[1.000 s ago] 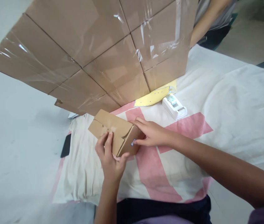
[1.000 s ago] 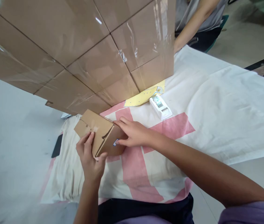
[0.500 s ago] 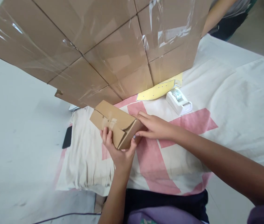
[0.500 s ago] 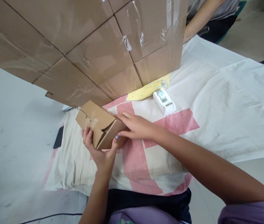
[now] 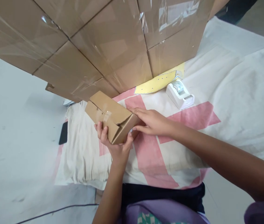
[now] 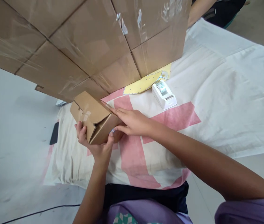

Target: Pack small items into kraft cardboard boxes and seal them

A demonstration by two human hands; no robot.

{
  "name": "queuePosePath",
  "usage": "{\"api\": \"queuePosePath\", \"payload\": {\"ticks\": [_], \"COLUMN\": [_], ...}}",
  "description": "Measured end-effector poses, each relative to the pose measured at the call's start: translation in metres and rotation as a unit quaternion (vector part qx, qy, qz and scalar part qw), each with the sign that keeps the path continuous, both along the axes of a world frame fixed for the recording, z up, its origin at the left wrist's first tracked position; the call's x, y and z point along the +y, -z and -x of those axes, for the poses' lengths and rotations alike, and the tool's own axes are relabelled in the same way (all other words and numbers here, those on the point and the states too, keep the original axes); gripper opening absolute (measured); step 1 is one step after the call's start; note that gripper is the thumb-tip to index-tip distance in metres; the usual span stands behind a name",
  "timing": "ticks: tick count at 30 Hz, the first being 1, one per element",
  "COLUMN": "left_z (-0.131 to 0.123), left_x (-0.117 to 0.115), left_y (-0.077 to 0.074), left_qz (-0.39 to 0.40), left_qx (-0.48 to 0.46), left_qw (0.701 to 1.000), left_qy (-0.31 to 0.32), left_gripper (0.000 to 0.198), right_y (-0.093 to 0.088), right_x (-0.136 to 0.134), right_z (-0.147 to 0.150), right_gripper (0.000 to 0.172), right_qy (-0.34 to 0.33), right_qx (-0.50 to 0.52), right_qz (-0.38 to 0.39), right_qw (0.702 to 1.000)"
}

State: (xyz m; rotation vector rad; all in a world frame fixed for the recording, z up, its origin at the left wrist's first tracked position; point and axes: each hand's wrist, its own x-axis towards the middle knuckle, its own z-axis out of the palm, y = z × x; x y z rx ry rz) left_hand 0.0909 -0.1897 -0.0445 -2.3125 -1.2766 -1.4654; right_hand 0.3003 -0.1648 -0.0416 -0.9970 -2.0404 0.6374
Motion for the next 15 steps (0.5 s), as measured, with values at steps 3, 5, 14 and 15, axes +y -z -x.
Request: {"api": "queuePosePath", "payload": {"ticks": [3, 5, 14, 15], "left_z": [0.0045, 0.0069, 0.0068, 0.0061], "left_x": [0.0016, 0.0008, -0.0003, 0.0], "left_y": [-0.0008, -0.0028, -0.0051, -0.0049], "left_qz": [0.013, 0.018, 0.022, 0.024], "left_qx": [0.021, 0.04, 0.05, 0.052], "left_qw": [1.0, 0.999, 0.998, 0.998], "left_qy": [-0.002, -0.009, -0.015, -0.014], "left_gripper": [0.083, 0.081, 0.083, 0.082], "right_y": [0.0011, 0.0006, 0.0025, 0.0022], "right_x": [0.0013, 0.0015, -0.0016, -0.0017], "right_z": [-0.0002, -0.0003, 0.0069, 0.0067], "right_gripper": [0.073, 0.076, 0.077, 0.076], "right_qy": [0.0, -0.003, 0.035, 0.038], "right_qx": [0.004, 0.0, 0.015, 0.018], "right_qz": [0.001, 0.0, 0.036, 0.042], "right_qw": [1.0, 1.0, 0.999, 0.998]}}
